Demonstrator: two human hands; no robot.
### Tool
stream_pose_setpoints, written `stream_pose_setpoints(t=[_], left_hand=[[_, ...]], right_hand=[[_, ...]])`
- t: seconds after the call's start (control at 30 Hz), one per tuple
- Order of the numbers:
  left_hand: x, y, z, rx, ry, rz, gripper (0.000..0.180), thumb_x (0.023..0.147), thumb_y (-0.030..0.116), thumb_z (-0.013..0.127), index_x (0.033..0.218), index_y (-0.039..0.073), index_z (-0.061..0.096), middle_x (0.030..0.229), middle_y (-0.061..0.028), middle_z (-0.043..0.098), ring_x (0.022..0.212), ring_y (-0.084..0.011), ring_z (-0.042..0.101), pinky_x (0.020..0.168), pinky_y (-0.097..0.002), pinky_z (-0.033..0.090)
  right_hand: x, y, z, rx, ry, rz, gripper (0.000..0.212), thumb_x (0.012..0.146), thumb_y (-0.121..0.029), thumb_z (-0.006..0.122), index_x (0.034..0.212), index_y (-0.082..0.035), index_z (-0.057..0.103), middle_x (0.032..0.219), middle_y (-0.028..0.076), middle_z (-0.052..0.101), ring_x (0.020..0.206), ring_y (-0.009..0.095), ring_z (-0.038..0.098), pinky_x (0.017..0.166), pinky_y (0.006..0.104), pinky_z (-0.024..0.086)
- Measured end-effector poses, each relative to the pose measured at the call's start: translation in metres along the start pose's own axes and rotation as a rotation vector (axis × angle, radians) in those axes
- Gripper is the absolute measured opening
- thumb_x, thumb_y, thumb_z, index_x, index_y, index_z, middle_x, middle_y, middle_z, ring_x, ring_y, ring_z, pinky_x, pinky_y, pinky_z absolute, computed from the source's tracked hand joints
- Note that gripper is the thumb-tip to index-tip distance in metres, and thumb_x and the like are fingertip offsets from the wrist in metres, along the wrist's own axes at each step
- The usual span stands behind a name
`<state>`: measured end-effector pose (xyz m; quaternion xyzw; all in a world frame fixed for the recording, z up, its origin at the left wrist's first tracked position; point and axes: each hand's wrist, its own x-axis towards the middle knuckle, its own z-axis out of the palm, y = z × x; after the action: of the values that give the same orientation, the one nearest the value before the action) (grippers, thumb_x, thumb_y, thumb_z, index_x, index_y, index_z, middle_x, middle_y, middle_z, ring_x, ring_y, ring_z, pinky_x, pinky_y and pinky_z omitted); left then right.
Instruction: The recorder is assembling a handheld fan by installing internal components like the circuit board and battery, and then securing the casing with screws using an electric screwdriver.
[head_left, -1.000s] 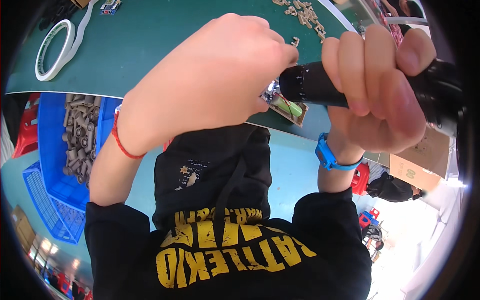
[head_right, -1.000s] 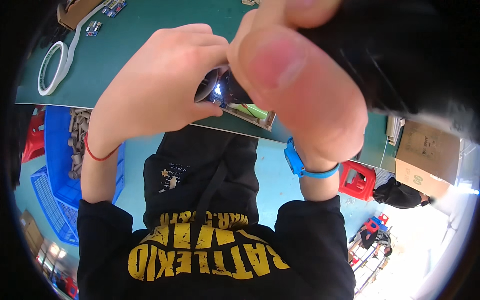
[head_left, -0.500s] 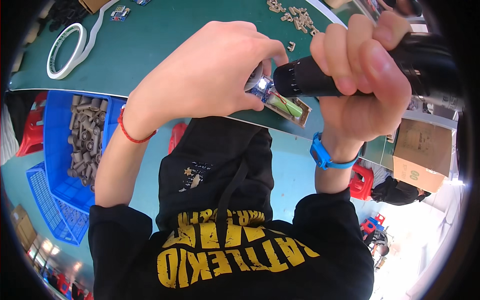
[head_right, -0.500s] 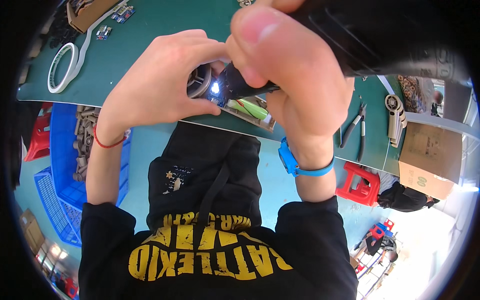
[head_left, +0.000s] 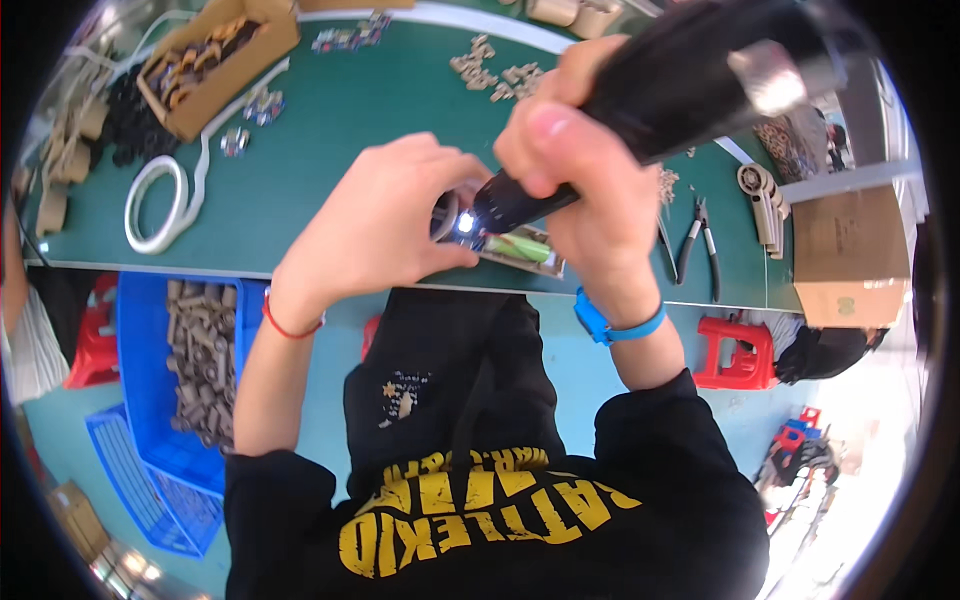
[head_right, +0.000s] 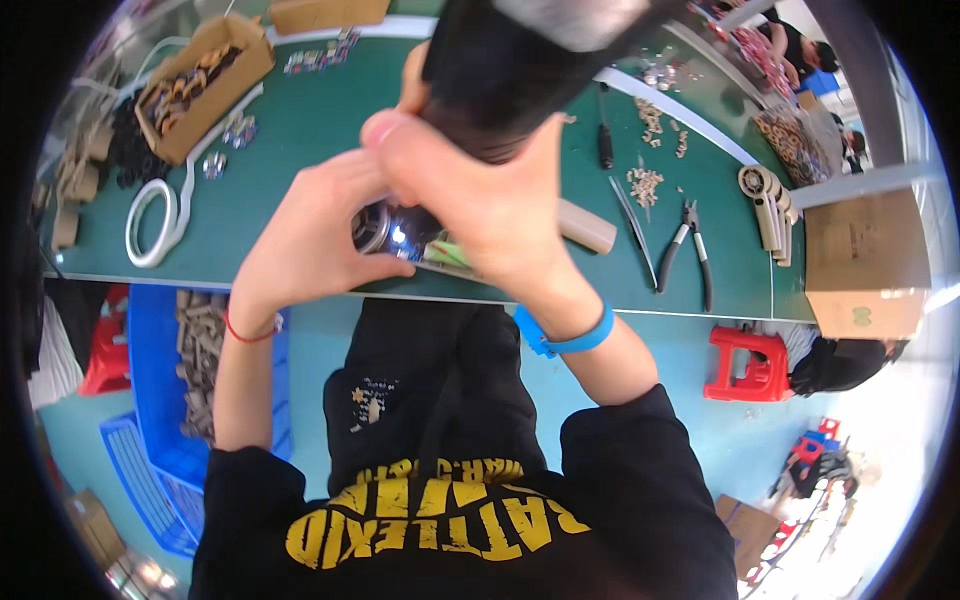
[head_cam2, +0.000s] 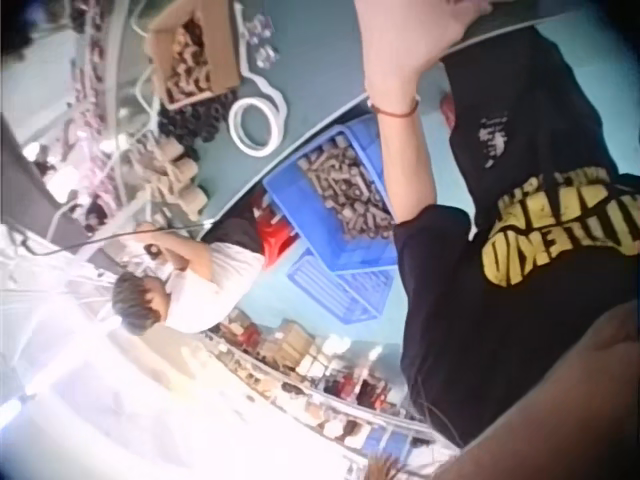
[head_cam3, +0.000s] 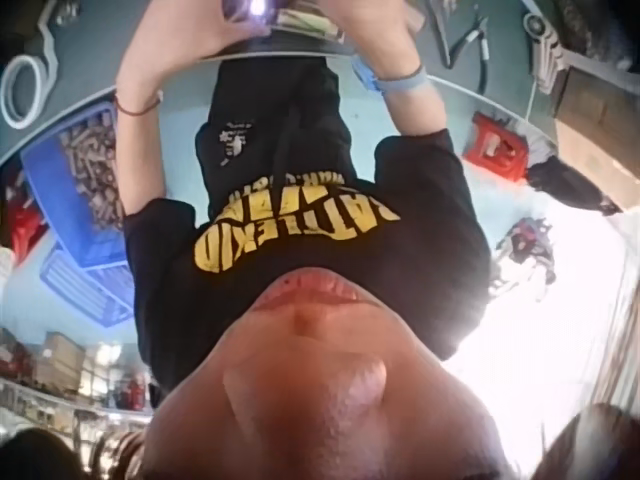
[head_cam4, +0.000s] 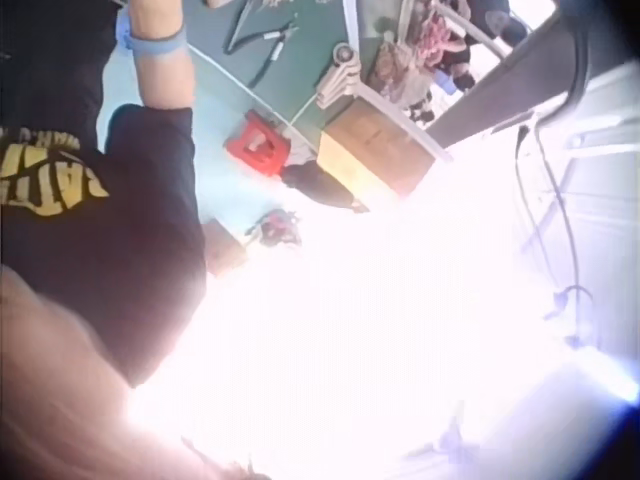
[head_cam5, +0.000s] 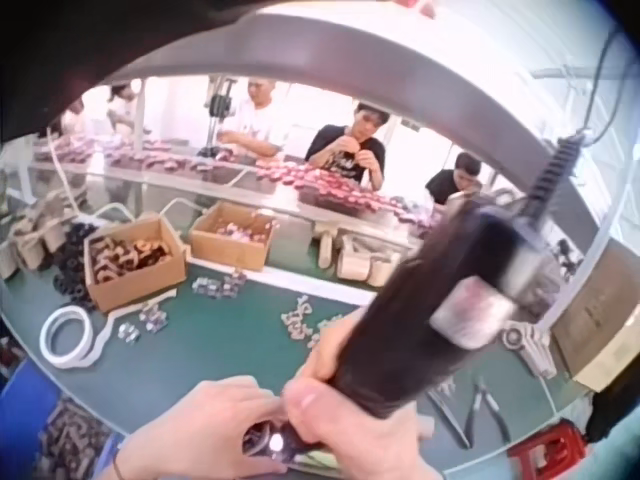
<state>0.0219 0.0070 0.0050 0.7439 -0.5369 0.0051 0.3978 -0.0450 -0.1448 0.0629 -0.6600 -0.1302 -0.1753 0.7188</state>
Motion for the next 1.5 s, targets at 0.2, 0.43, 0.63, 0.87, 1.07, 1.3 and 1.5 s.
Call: stream_pose_setpoints(t=[0.2, 0.43, 0.63, 0.87, 1.07, 1.3, 1.5], left_hand=[[0.003, 0.012, -0.003, 0.009, -0.03, -0.026, 0.033, 0.058, 0.012, 0.08, 0.087, 0.01, 0.065, 0.082, -0.0043, 0.061, 0.078, -0.0253, 0.055, 0.071, -0.0352, 0.047], [0.001, 0.02, -0.006, -0.008, -0.023, -0.087, 0.036, 0.051, 0.007, 0.081, 0.083, 0.007, 0.065, 0.081, -0.0063, 0.063, 0.078, -0.0272, 0.055, 0.07, -0.0347, 0.046], [0.011, 0.02, -0.001, -0.033, -0.013, -0.114, 0.038, 0.049, 0.006, 0.081, 0.084, 0.007, 0.066, 0.084, -0.0064, 0.065, 0.079, -0.0262, 0.058, 0.071, -0.034, 0.048], [0.004, 0.017, -0.009, -0.021, -0.018, -0.129, 0.039, 0.048, 0.009, 0.083, 0.084, 0.008, 0.067, 0.086, -0.0052, 0.066, 0.078, -0.0254, 0.059, 0.07, -0.0339, 0.049], [0.006, 0.021, -0.01, -0.017, -0.043, -0.153, 0.04, 0.05, 0.012, 0.084, 0.086, 0.009, 0.068, 0.086, -0.005, 0.066, 0.078, -0.0247, 0.06, 0.071, -0.0329, 0.049], [0.007, 0.014, 0.003, -0.058, 0.006, -0.108, 0.037, 0.055, 0.013, 0.083, 0.089, 0.008, 0.068, 0.088, -0.0061, 0.066, 0.077, -0.0248, 0.06, 0.07, -0.0326, 0.048], [0.006, 0.006, 0.006, -0.051, 0.128, -0.113, 0.029, 0.059, 0.008, 0.079, 0.085, 0.007, 0.067, 0.085, -0.0063, 0.066, 0.075, -0.0228, 0.059, 0.068, -0.0309, 0.046]], right_hand=[[-0.007, -0.028, -0.03, 0.04, 0.135, -0.055, 0.031, 0.081, -0.01, 0.058, 0.11, -0.004, 0.047, 0.063, -0.001, 0.039, 0.051, 0.01, 0.039, 0.053, 0.0271, 0.033], [-0.031, -0.067, -0.193, -0.925, 0.528, 0.151, 0.025, 0.08, -0.02, 0.071, 0.094, -0.002, 0.06, 0.064, 0.0, 0.053, 0.055, 0.008, 0.049, 0.056, 0.0224, 0.039], [-0.092, -0.048, -0.333, -1.492, 0.716, 0.205, 0.045, 0.074, -0.034, 0.078, 0.099, -0.001, 0.059, 0.076, 0.004, 0.055, 0.071, 0.015, 0.05, 0.064, 0.0316, 0.041], [-0.089, -0.029, -0.275, -1.759, 0.661, -0.013, 0.075, 0.072, -0.02, 0.078, 0.135, -0.006, 0.04, 0.128, 0.017, 0.049, 0.122, 0.033, 0.044, 0.105, 0.0435, 0.031], [-0.075, -0.029, -0.132, -1.342, 0.067, -0.305, 0.037, 0.067, 0.001, 0.071, 0.103, -0.004, 0.061, 0.1, 0.01, 0.06, 0.097, 0.029, 0.055, 0.086, 0.0371, 0.045], [-0.063, 0.0, -0.106, -1.334, -0.258, 0.072, 0.041, 0.07, -0.013, 0.076, 0.108, -0.007, 0.062, 0.102, 0.009, 0.059, 0.1, 0.03, 0.052, 0.086, 0.039, 0.045], [-0.053, 0.01, -0.111, -1.292, -0.22, 0.194, 0.04, 0.074, -0.007, 0.071, 0.113, -0.006, 0.059, 0.101, 0.012, 0.058, 0.096, 0.034, 0.054, 0.085, 0.0384, 0.046]])
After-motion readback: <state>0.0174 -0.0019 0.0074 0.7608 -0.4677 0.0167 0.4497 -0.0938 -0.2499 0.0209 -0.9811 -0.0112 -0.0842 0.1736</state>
